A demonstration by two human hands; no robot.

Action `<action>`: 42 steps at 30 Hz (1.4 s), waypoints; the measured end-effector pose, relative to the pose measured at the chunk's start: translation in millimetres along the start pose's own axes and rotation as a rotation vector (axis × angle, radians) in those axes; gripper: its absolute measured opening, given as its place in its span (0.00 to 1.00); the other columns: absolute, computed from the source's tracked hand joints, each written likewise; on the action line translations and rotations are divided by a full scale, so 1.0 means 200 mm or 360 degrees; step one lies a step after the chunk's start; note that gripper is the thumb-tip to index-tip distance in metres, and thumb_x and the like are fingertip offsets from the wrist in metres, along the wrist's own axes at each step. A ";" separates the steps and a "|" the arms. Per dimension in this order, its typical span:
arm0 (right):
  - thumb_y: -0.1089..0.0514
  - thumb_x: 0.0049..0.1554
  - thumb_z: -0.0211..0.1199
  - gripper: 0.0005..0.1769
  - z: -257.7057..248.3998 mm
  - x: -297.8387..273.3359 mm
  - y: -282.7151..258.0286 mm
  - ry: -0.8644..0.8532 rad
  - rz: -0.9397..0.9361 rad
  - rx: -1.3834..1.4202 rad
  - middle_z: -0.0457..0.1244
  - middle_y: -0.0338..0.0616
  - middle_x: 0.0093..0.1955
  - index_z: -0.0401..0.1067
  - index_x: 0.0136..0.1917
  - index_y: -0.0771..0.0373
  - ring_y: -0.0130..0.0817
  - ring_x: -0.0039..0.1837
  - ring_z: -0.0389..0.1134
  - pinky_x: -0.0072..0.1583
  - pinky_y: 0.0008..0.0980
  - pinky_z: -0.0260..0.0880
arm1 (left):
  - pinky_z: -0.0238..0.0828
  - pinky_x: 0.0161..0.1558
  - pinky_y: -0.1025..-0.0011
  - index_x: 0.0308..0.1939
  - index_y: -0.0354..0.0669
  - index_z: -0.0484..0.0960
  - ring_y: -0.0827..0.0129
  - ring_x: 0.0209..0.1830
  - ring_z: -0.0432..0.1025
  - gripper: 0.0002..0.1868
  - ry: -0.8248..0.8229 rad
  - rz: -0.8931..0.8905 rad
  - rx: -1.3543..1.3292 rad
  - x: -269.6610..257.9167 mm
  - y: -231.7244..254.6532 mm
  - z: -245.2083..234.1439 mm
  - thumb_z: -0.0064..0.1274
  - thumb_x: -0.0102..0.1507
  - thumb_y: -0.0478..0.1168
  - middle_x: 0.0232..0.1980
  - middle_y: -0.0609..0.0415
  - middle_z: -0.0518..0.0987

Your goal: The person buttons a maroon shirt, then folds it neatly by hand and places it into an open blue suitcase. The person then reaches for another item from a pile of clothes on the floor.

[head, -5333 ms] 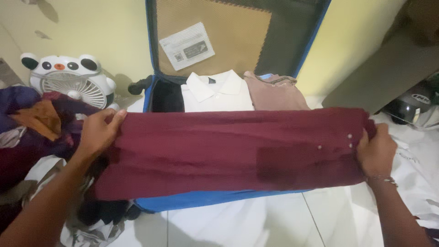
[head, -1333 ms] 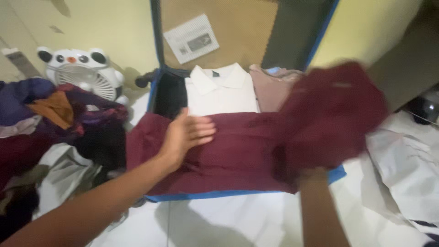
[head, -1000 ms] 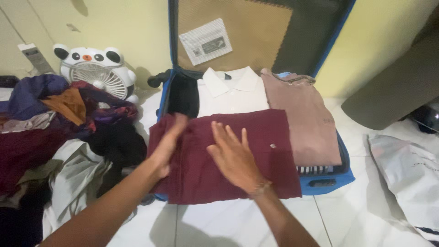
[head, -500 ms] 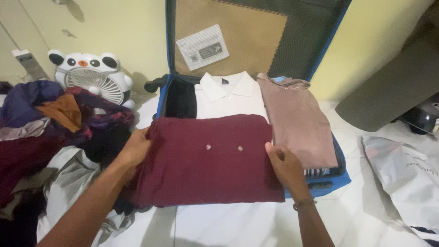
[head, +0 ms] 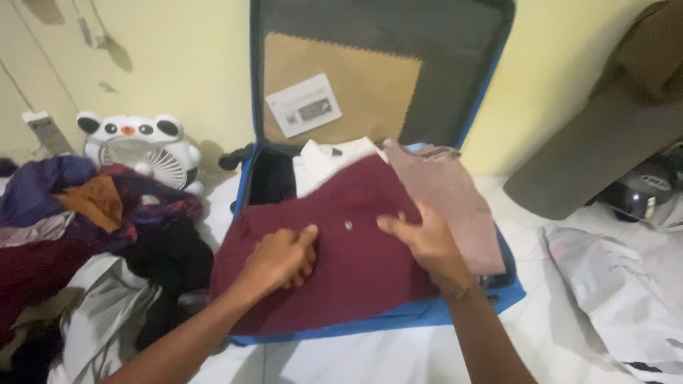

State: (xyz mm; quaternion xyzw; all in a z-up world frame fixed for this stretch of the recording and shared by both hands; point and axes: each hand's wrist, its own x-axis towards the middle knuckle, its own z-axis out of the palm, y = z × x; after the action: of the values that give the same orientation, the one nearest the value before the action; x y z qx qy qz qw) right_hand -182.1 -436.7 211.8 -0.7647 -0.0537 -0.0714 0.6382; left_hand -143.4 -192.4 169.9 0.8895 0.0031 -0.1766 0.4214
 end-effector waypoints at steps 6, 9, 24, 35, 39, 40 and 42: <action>0.59 0.52 0.73 0.20 -0.03 0.27 -0.49 0.0281 -0.1059 -0.1014 0.68 0.51 0.51 0.78 0.58 0.62 0.43 0.53 0.70 0.56 0.39 0.69 | 0.80 0.47 0.58 0.61 0.43 0.70 0.60 0.39 0.81 0.23 0.0331 0.0069 -0.1368 0.35 0.18 0.18 0.35 0.70 0.53 0.45 0.47 0.79; 0.64 0.50 0.74 0.22 -0.05 0.38 -0.64 0.0387 -0.1509 -0.1192 0.61 0.48 0.47 0.79 0.59 0.59 0.45 0.51 0.65 0.54 0.40 0.67 | 0.81 0.50 0.56 0.66 0.42 0.69 0.59 0.50 0.74 0.29 0.0073 0.0603 -0.2272 0.58 0.47 0.16 0.25 0.69 0.52 0.56 0.47 0.76; 0.50 0.58 0.74 0.16 -0.07 0.09 0.22 -0.0235 0.0351 -0.1029 0.59 0.41 0.44 0.72 0.48 0.60 0.37 0.45 0.64 0.49 0.39 0.70 | 0.62 0.64 0.44 0.72 0.35 0.67 0.49 0.68 0.69 0.34 0.0104 -0.0227 -0.1880 1.15 -0.10 0.19 0.30 0.70 0.53 0.71 0.40 0.70; 0.66 0.48 0.64 0.24 -0.05 -0.01 0.22 -0.0572 -0.1303 -0.1579 0.62 0.44 0.43 0.81 0.56 0.47 0.41 0.48 0.64 0.51 0.39 0.66 | 0.61 0.64 0.48 0.68 0.45 0.67 0.49 0.66 0.67 0.38 0.0563 -0.0129 -0.1235 1.20 0.11 0.13 0.40 0.66 0.69 0.69 0.40 0.71; 0.61 0.52 0.66 0.08 -0.15 0.07 0.28 -0.0488 -0.1171 -0.1073 0.66 0.38 0.45 0.72 0.40 0.46 0.33 0.51 0.68 0.56 0.37 0.67 | 0.57 0.69 0.50 0.70 0.47 0.71 0.49 0.72 0.64 0.39 0.0452 -0.0219 -0.1019 1.16 0.22 0.05 0.47 0.64 0.67 0.74 0.43 0.68; 0.60 0.55 0.63 0.05 -0.18 0.13 0.32 -0.0213 -0.0919 -0.0921 0.67 0.41 0.47 0.73 0.45 0.50 0.34 0.52 0.70 0.56 0.38 0.70 | 0.60 0.71 0.54 0.69 0.46 0.75 0.51 0.72 0.65 0.38 0.0458 -0.0194 -0.0924 1.17 0.24 0.05 0.53 0.62 0.65 0.73 0.43 0.69; 0.55 0.60 0.60 0.11 -0.24 0.33 0.42 0.0269 -0.0304 -0.0746 0.68 0.46 0.52 0.74 0.55 0.54 0.36 0.54 0.71 0.58 0.39 0.72 | 0.60 0.70 0.53 0.66 0.47 0.78 0.47 0.72 0.65 0.32 0.0618 -0.0111 -0.0676 1.21 0.26 0.05 0.53 0.63 0.60 0.71 0.43 0.73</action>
State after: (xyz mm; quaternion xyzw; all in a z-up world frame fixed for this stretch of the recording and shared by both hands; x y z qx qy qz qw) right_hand -104.6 -499.8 149.9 -0.8743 -0.0542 -0.2056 0.4363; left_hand 88.8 -267.8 126.8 0.7978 0.1511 -0.0128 0.5836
